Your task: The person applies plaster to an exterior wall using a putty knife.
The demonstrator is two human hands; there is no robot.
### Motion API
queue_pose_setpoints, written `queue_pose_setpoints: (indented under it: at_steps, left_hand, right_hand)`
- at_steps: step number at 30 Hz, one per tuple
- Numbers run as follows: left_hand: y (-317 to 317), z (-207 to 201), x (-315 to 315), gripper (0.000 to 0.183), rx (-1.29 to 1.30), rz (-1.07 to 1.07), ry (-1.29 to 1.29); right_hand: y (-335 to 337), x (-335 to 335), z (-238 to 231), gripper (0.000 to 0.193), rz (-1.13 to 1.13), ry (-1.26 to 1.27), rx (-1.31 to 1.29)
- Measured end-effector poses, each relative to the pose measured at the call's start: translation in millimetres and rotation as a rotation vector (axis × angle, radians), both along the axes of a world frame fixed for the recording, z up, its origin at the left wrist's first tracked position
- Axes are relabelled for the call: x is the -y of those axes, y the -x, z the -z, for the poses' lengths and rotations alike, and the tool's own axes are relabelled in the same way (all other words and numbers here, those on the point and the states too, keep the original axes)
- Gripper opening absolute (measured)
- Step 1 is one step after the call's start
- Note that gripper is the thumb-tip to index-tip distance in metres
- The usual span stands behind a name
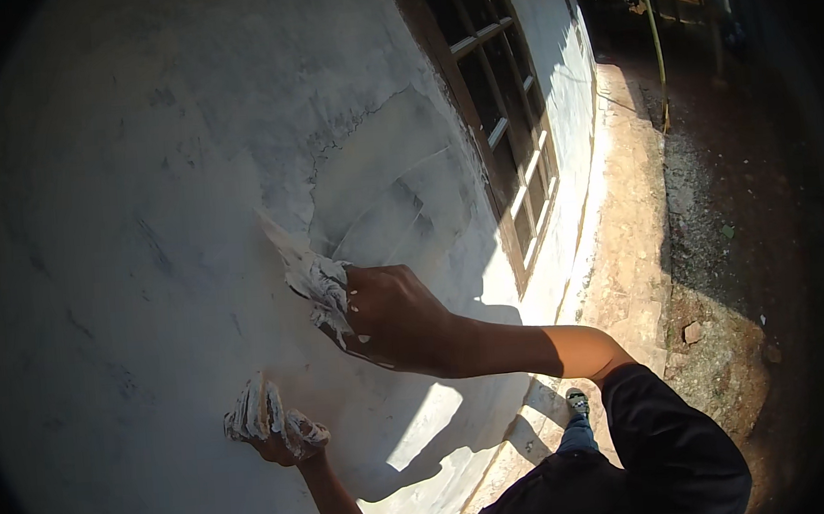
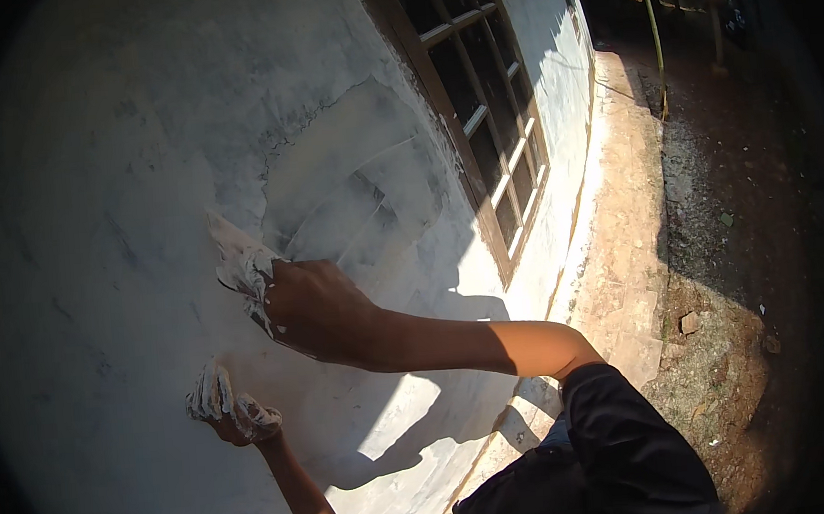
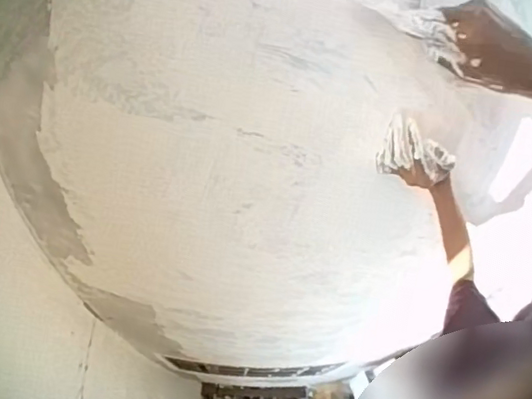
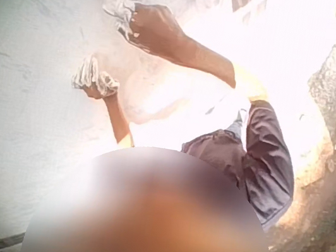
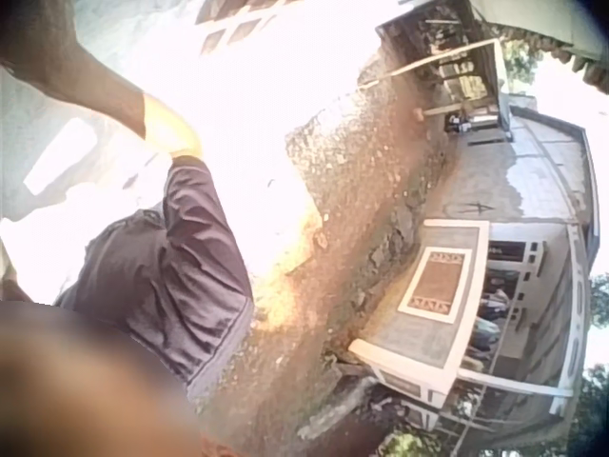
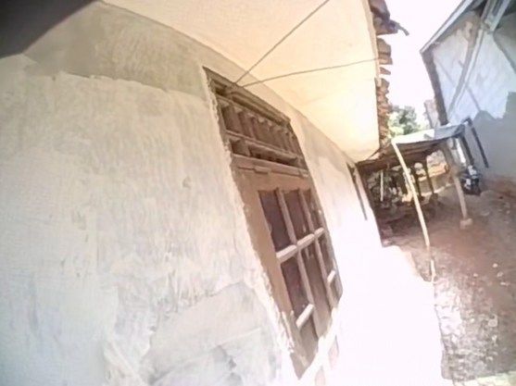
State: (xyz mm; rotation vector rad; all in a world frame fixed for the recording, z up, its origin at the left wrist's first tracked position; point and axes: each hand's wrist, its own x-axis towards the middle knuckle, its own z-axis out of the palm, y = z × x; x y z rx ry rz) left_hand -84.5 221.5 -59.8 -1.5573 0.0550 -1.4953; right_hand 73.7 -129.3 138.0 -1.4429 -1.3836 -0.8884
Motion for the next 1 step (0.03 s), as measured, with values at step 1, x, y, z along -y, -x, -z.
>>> queue_pose_setpoints:
  at_steps: [1]
  left_hand:
    - [-1.2,2.5,-0.1,0.032,-0.001,-0.001,0.001]
  right_hand:
    - [-5.4,26.6,-5.7,0.026,0.019,-0.019,-0.134]
